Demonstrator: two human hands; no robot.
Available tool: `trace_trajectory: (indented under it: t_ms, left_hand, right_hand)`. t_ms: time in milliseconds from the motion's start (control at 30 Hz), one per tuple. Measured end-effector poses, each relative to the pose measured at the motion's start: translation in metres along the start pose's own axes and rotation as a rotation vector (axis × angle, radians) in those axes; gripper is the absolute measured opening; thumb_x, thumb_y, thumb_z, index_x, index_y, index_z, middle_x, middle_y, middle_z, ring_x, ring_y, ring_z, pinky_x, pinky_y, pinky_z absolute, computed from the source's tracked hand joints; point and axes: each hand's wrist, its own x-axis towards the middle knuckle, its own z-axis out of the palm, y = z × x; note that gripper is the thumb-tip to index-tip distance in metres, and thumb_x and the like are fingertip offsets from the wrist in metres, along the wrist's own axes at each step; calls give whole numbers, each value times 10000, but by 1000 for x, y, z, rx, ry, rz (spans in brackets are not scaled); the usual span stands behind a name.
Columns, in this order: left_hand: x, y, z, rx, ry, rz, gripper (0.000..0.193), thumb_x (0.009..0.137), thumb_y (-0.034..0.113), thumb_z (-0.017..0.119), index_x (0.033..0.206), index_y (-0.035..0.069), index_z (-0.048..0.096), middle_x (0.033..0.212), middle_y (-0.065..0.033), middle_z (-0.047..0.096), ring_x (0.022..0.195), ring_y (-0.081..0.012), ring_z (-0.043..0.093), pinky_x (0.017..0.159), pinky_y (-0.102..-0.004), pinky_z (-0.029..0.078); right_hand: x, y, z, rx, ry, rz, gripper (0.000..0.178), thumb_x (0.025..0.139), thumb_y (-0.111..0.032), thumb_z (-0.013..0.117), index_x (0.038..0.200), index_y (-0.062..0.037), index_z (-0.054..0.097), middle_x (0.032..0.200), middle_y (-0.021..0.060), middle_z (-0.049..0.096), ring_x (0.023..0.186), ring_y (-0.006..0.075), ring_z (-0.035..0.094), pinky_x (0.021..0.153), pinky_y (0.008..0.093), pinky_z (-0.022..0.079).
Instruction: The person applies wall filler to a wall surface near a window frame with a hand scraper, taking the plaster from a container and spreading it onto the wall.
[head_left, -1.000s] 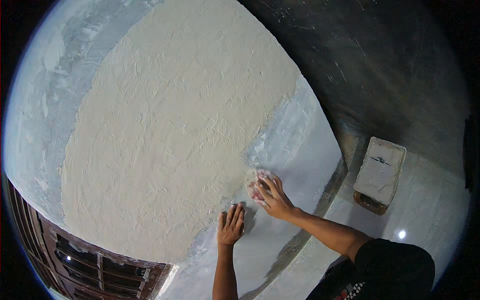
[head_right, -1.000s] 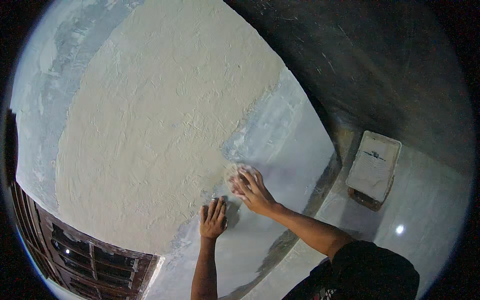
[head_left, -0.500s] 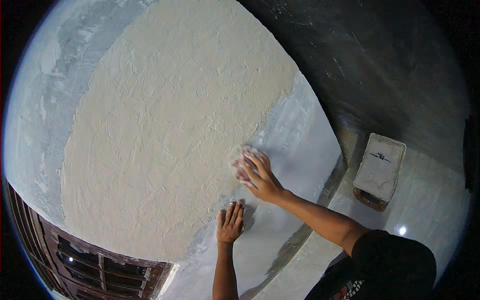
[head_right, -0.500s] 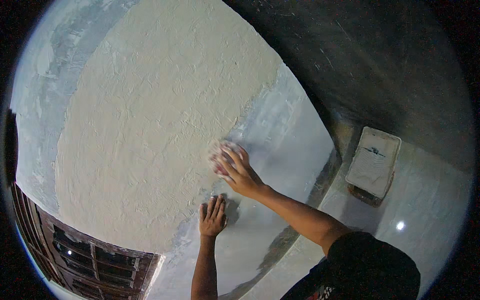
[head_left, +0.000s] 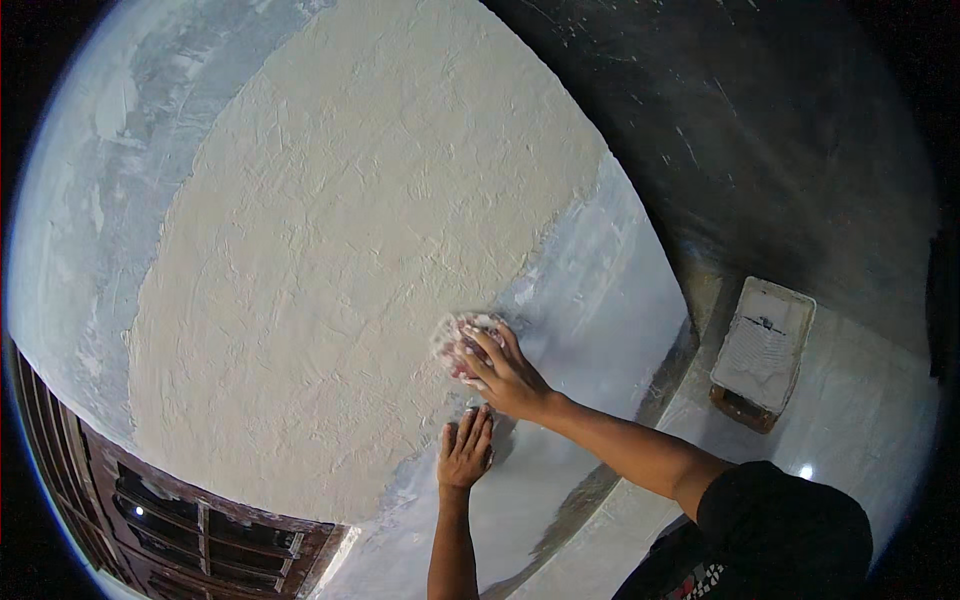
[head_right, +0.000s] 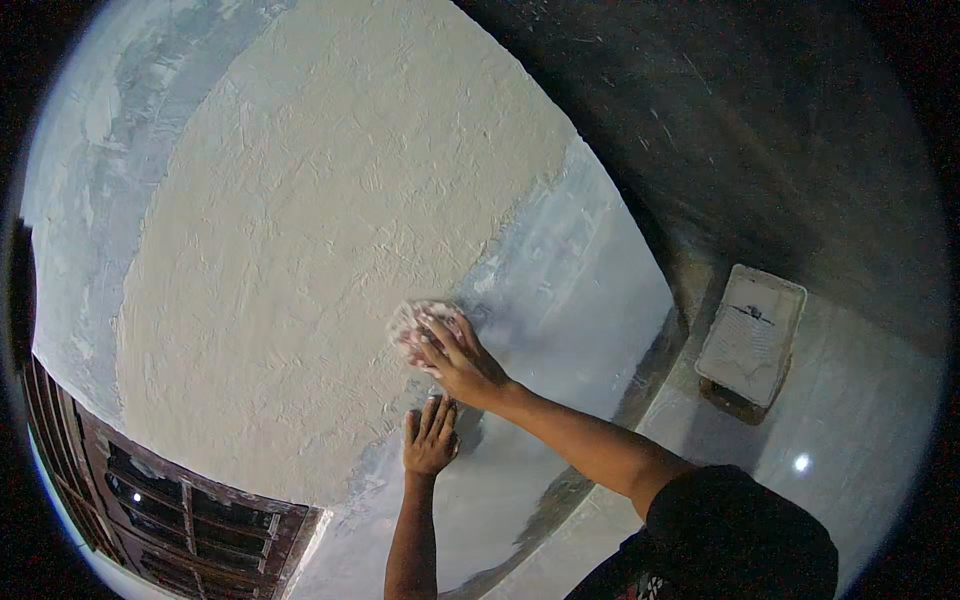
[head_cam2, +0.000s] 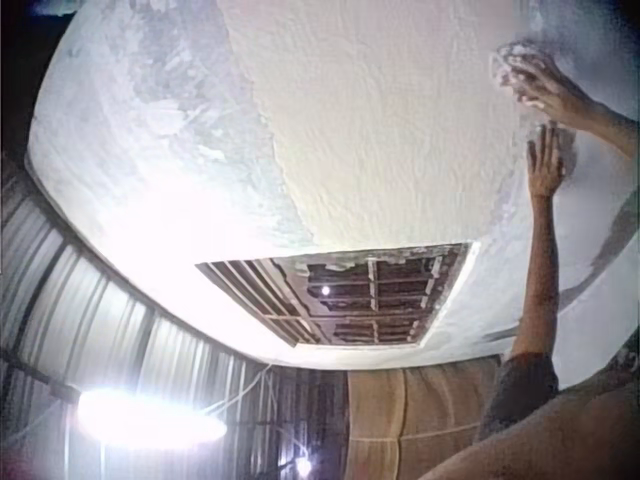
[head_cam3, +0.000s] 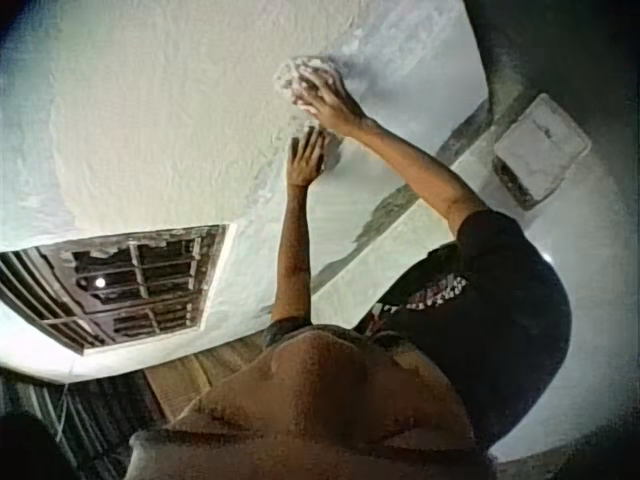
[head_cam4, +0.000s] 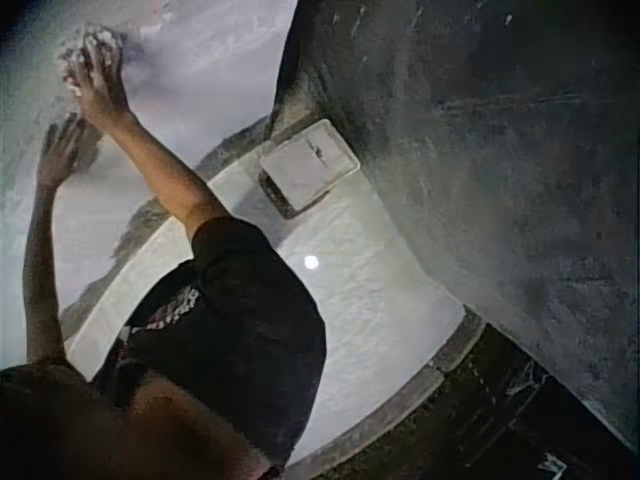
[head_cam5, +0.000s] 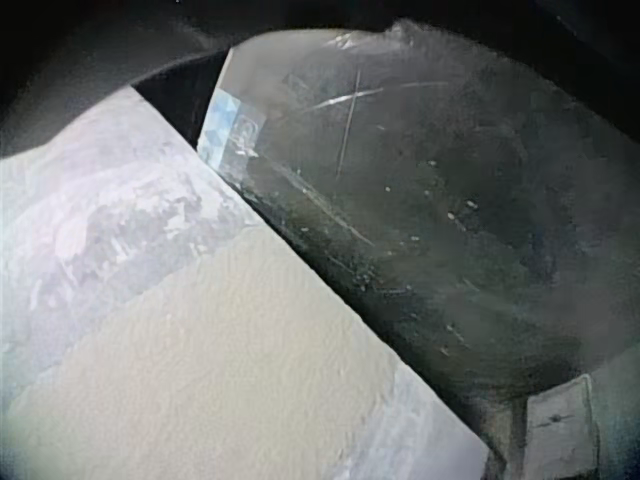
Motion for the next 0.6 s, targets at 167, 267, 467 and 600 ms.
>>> trace_trajectory:
  t_ms: [167, 267, 467, 600]
  left_hand:
    - [-8, -4, 1, 15, -15, -20, 673, 798, 337, 675, 1414, 163, 465, 1555, 21, 400, 1426, -191, 367, 1123, -528, 273]
    - [-2, 0, -2, 4, -10, -10, 648, 816, 336, 652, 1412, 162, 467, 1556, 28, 399, 1424, -178, 368, 1108, -503, 290]
    - [-10, -3, 4, -12, -25, -20, 730, 764, 349, 727, 1417, 175, 451, 1556, 24, 397, 1435, -208, 355, 1127, -568, 273]
    - [-3, -1, 0, 43, -22, -5, 653, 804, 350, 662, 1405, 169, 480, 1554, 34, 400, 1424, -173, 363, 1117, -504, 283]
  right_hand:
    - [-63, -6, -11, 50, -128, 97, 567, 813, -158, 734, 1310, 20, 529, 1446, 198, 396, 1320, 440, 361, 1093, 551, 336]
    - [-39, -14, -22, -47, -82, 65, 527, 824, -168, 724, 1288, 12, 550, 1431, 200, 404, 1312, 449, 355, 1085, 546, 352]
    - [-37, -15, -2, -113, -41, -29, 545, 820, -177, 728, 1286, 34, 539, 1378, 216, 448, 1287, 436, 394, 1080, 563, 345]
    - [-101, 5, -15, -39, -139, 132, 534, 817, -138, 743, 1292, 4, 545, 1454, 247, 355, 1332, 490, 322, 1084, 592, 321]
